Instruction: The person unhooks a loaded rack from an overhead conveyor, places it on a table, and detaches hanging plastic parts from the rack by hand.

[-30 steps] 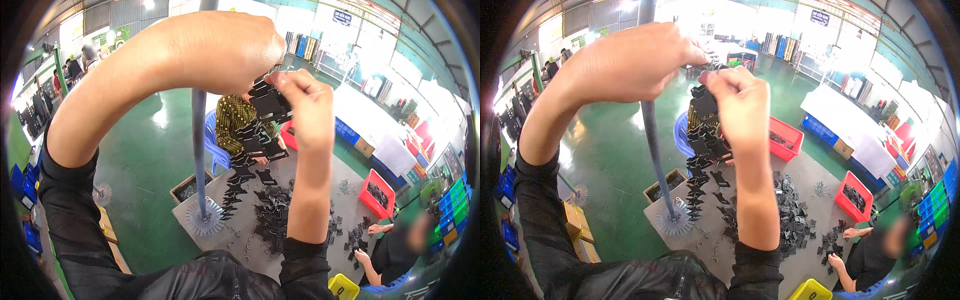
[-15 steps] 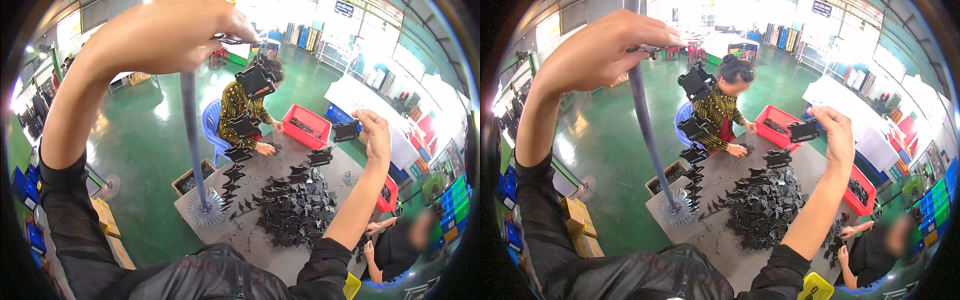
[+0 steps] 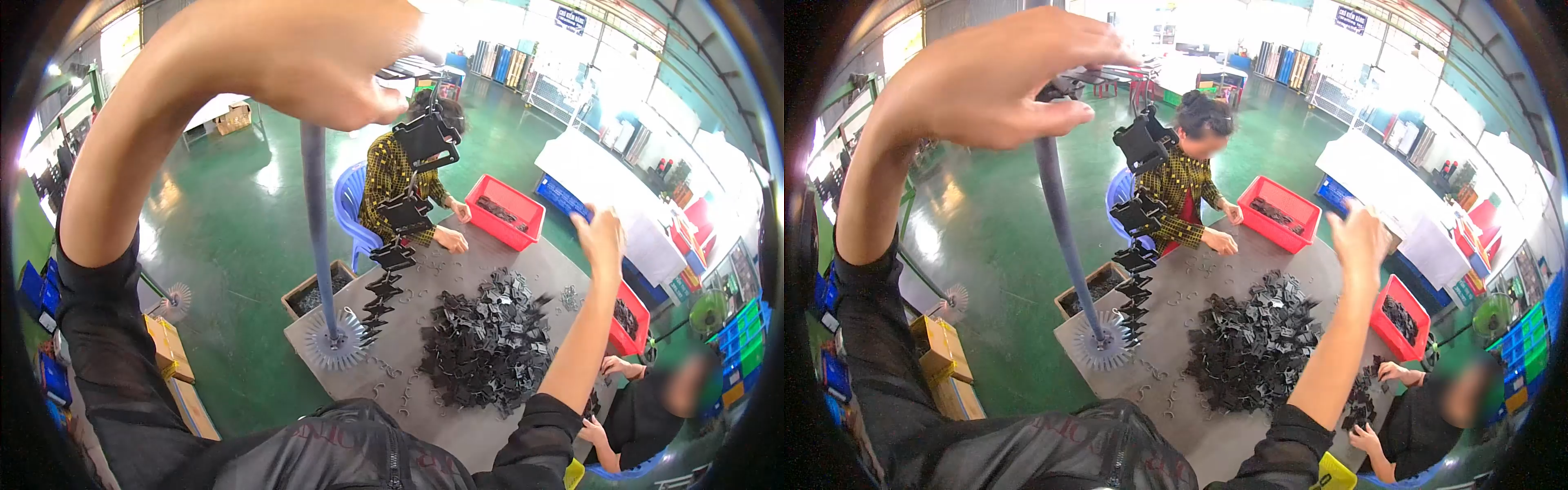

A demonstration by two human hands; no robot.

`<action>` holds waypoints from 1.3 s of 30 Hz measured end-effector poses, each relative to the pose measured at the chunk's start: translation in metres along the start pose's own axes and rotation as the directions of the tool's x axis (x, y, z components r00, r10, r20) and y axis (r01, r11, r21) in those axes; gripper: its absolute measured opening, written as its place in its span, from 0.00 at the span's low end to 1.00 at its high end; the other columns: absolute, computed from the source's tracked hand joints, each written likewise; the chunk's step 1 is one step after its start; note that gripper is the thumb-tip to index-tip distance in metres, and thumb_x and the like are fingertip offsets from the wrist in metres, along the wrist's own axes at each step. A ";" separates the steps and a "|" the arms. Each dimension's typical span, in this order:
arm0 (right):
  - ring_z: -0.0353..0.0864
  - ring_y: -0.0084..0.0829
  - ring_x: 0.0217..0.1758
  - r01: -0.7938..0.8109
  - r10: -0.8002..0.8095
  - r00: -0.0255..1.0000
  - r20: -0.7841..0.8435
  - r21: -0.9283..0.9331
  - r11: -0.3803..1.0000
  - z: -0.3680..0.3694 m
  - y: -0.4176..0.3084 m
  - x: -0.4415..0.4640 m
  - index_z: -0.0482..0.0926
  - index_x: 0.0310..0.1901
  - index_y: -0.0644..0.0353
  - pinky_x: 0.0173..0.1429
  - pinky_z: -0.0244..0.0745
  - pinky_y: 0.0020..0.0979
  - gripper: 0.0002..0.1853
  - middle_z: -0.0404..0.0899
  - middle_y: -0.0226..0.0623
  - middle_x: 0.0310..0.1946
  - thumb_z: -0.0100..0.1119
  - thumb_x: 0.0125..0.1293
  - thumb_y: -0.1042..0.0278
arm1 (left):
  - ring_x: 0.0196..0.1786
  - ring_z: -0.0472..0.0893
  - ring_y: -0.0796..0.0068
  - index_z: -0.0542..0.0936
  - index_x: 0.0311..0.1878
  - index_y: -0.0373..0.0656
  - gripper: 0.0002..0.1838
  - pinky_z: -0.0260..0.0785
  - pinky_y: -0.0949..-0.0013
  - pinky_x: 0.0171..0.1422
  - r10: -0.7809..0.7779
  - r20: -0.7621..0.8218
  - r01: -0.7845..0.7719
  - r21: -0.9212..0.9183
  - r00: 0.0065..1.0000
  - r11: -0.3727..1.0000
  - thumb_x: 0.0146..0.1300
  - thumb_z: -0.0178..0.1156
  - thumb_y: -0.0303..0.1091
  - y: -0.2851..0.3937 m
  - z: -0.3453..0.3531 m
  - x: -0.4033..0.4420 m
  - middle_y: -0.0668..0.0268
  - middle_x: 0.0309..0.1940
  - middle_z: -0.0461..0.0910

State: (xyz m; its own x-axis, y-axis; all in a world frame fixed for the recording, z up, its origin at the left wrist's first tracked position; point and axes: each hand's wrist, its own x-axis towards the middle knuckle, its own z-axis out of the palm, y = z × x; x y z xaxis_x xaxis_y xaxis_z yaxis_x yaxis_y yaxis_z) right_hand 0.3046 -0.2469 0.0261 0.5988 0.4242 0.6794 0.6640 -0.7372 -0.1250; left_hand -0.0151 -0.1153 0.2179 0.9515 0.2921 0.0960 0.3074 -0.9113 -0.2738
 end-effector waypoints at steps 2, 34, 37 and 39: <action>0.76 0.33 0.38 0.176 -0.131 0.983 -0.129 0.454 0.873 -0.012 -0.044 0.001 0.82 0.41 0.59 0.46 0.70 0.32 0.13 0.76 0.40 0.32 0.62 0.56 0.64 | 0.35 0.78 0.53 0.72 0.45 0.27 0.18 0.71 0.59 0.40 0.083 0.049 -0.084 0.018 0.995 0.996 0.51 0.49 0.26 0.003 -0.003 -0.004 0.48 0.32 0.78; 0.67 0.26 0.23 0.309 -0.171 0.948 -0.268 0.905 0.293 -0.061 -0.167 -0.014 0.83 0.31 0.65 0.30 0.60 0.29 0.09 0.72 0.36 0.20 0.64 0.55 0.67 | 0.50 0.74 0.54 0.73 0.54 0.38 0.25 0.66 0.61 0.55 0.456 -0.498 -0.396 0.228 0.738 0.890 0.48 0.54 0.21 -0.024 0.045 0.004 0.53 0.47 0.76; 0.66 0.30 0.21 0.294 -0.147 0.951 -0.271 0.941 0.165 -0.059 -0.185 -0.017 0.82 0.31 0.66 0.29 0.59 0.31 0.08 0.68 0.40 0.18 0.64 0.54 0.69 | 0.37 0.78 0.53 0.73 0.50 0.31 0.21 0.71 0.61 0.41 0.383 -0.388 -0.376 0.097 0.839 0.922 0.49 0.51 0.24 -0.010 0.035 0.001 0.49 0.34 0.78; 0.72 0.28 0.24 0.267 -0.150 0.959 -0.242 0.948 0.174 -0.057 -0.188 -0.018 0.83 0.31 0.65 0.33 0.65 0.29 0.08 0.76 0.38 0.22 0.63 0.54 0.69 | 0.32 0.79 0.53 0.74 0.50 0.30 0.23 0.73 0.61 0.37 0.160 -0.249 -0.154 0.042 0.955 0.987 0.47 0.50 0.24 0.011 0.021 -0.005 0.48 0.30 0.78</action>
State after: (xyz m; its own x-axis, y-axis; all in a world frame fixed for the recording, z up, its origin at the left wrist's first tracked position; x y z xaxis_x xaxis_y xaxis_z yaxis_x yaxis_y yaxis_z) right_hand 0.1432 -0.1460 0.0786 0.3659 0.3899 0.8450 0.6998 0.4834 -0.5260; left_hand -0.0164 -0.1206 0.1943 0.9563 0.0613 0.2860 0.1571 -0.9324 -0.3255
